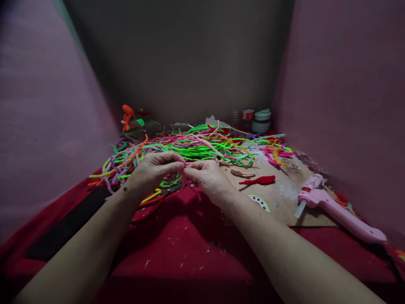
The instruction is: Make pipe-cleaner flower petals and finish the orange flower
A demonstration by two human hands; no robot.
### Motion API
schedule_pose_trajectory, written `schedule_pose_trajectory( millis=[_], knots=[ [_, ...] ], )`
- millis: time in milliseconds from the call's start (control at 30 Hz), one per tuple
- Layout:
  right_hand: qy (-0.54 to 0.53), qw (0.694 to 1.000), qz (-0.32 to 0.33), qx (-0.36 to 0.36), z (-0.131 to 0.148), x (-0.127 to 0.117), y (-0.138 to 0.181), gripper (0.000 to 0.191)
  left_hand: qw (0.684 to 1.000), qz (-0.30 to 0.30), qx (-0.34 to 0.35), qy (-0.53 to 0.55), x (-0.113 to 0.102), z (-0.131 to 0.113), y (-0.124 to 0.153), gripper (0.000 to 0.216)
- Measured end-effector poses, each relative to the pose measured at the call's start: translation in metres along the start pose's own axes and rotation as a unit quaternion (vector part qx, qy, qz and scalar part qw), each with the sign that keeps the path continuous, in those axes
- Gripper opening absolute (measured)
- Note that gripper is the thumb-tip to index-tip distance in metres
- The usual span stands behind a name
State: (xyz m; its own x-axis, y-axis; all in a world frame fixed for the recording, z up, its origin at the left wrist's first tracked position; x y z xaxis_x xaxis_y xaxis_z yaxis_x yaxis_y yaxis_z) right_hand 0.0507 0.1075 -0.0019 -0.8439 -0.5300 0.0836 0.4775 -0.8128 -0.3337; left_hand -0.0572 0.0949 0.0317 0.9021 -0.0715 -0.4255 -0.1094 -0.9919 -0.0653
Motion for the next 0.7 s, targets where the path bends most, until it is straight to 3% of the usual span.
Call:
schedule_pose_trajectory(
  millis=[233,467,700],
  knots=[
    [0.008,0.999,-0.006,0.034,-0.01,-0.001,0.002,0.011,0.977,-0.07,0.108,-0.168,0.0,-0.017,0.005,0.016],
    [0.063,0.997,-0.021,0.049,-0.009,-0.003,0.004,0.014,0.986,0.002,0.09,-0.14,0.006,-0.012,0.002,0.016],
    [0.102,0.993,-0.007,0.065,-0.004,0.003,0.005,0.02,0.952,-0.008,0.157,-0.263,0.006,-0.016,0.006,0.013]
  ],
)
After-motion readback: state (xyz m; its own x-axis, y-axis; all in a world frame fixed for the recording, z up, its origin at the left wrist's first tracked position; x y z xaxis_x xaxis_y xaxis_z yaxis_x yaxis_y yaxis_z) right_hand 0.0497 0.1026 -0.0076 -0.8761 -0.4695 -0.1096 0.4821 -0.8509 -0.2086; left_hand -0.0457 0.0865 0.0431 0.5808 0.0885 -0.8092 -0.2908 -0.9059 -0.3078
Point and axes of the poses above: each hand's wrist, its own y-axis away from the middle knuckle, its own x-axis out of the palm, z = x × y, the point moved 7 cm from there along -y, towards the middle knuckle, and after that the axes turned 7 degrees about -x, right-handed, at the moved point
